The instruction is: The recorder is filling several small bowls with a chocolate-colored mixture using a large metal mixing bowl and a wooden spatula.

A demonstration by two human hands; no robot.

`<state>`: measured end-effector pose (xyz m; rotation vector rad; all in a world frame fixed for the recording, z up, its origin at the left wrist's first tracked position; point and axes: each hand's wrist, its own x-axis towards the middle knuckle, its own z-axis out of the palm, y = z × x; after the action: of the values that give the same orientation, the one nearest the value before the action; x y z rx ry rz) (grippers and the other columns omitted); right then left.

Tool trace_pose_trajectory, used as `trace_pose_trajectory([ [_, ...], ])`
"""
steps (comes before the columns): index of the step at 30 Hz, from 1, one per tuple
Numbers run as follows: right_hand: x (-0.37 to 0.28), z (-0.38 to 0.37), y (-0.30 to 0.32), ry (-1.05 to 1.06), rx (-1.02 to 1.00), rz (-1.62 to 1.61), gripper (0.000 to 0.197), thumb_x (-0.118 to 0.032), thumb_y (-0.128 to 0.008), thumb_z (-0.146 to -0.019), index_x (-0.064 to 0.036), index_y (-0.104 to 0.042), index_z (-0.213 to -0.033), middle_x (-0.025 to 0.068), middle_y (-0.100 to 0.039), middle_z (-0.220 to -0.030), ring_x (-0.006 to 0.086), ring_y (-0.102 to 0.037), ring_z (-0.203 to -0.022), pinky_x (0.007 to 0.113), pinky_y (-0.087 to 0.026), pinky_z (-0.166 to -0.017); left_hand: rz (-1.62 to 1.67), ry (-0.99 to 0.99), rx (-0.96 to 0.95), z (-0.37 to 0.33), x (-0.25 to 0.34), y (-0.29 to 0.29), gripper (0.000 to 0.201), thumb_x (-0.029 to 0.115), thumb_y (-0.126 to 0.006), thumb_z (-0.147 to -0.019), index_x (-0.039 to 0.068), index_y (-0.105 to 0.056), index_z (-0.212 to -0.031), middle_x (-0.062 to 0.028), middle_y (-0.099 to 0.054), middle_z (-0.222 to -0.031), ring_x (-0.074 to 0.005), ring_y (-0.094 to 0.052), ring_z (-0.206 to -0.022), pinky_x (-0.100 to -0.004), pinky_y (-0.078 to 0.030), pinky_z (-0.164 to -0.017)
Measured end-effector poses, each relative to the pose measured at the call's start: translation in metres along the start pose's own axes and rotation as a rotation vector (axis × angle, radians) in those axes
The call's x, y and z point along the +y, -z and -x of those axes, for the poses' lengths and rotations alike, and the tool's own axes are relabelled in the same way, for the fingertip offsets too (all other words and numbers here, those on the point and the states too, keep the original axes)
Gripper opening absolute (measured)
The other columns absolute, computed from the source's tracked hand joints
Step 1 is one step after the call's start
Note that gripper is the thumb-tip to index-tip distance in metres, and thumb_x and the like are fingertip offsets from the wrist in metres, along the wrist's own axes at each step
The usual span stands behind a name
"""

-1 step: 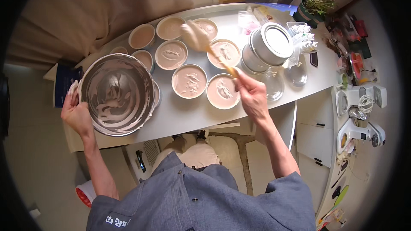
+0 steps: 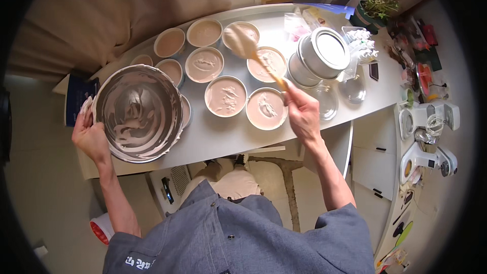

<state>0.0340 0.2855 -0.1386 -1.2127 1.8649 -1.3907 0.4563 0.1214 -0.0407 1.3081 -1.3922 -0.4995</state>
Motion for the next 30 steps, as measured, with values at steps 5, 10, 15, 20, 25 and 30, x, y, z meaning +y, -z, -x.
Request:
trace_pose_trajectory([
  [5,0.071,-0.017,-0.005,-0.094,0.145,0.192,0.037,-0.007,-0.059,-0.100,-0.0039,-0.063,-0.136,-0.0025,-0.059,-0.079,0.0066,-0.049,-0.072,0.022,-0.043,-0.066,-0.061,0.042,0.043,0.007,0.007,0.021,0.066,-0.023,-0.039,-0.064,-0.015,-0.062,-0.125,-0.0197,-0.069,-0.121,-0.0243,-0.067,-0.115,-0.0319,-0.048,-0.105],
  [10,0.103,-0.026,-0.012,-0.001,0.242,0.502,0.031,-0.016,-0.062,-0.097,-0.0082,-0.069,-0.126,0.0199,-0.072,-0.091,0.0327,-0.070,-0.074,0.043,-0.051,-0.066,-0.101,0.071,0.095,0.016,-0.005,0.059,0.068,-0.023,-0.039,-0.062,-0.016,-0.060,-0.126,-0.0212,-0.069,-0.121,-0.0272,-0.067,-0.115,-0.0334,-0.049,-0.104],
  [15,0.117,-0.030,-0.012,0.014,0.056,0.840,0.027,-0.014,-0.059,-0.096,-0.0128,-0.066,-0.122,0.0168,-0.072,-0.089,0.0380,-0.069,-0.079,0.050,-0.052,-0.065,-0.141,0.081,0.137,0.021,-0.010,0.079,0.065,-0.025,-0.038,-0.064,-0.016,-0.061,-0.125,-0.0220,-0.069,-0.119,-0.0270,-0.068,-0.113,-0.0341,-0.050,-0.103],
  [20,0.102,-0.026,-0.011,-0.068,0.171,0.702,0.028,-0.017,-0.059,-0.098,-0.0126,-0.068,-0.124,0.0196,-0.071,-0.088,0.0390,-0.069,-0.077,0.049,-0.051,-0.065,-0.193,0.068,0.153,0.022,-0.015,0.083,0.061,-0.027,-0.038,-0.067,-0.016,-0.063,-0.122,-0.0215,-0.070,-0.116,-0.0261,-0.069,-0.110,-0.0349,-0.051,-0.102],
  [25,0.105,-0.026,0.005,-0.170,0.216,0.103,0.034,-0.018,-0.060,-0.104,-0.0029,-0.065,-0.134,-0.0041,-0.055,-0.073,0.0060,-0.045,-0.065,0.026,-0.038,-0.056,-0.131,0.002,0.125,0.024,-0.015,0.071,0.059,-0.024,-0.040,-0.068,-0.012,-0.068,-0.118,-0.0159,-0.072,-0.112,-0.0215,-0.069,-0.106,-0.0314,-0.052,-0.098],
  [30,0.025,-0.001,-0.005,-0.296,-0.075,-0.369,0.042,-0.019,-0.061,-0.103,-0.0006,-0.058,-0.140,-0.0053,-0.051,-0.073,-0.0004,-0.034,-0.053,0.016,-0.023,-0.045,-0.067,0.010,0.154,0.026,-0.013,0.062,0.060,-0.026,-0.040,-0.069,-0.014,-0.064,-0.122,-0.0181,-0.071,-0.117,-0.0232,-0.069,-0.111,-0.0325,-0.050,-0.103],
])
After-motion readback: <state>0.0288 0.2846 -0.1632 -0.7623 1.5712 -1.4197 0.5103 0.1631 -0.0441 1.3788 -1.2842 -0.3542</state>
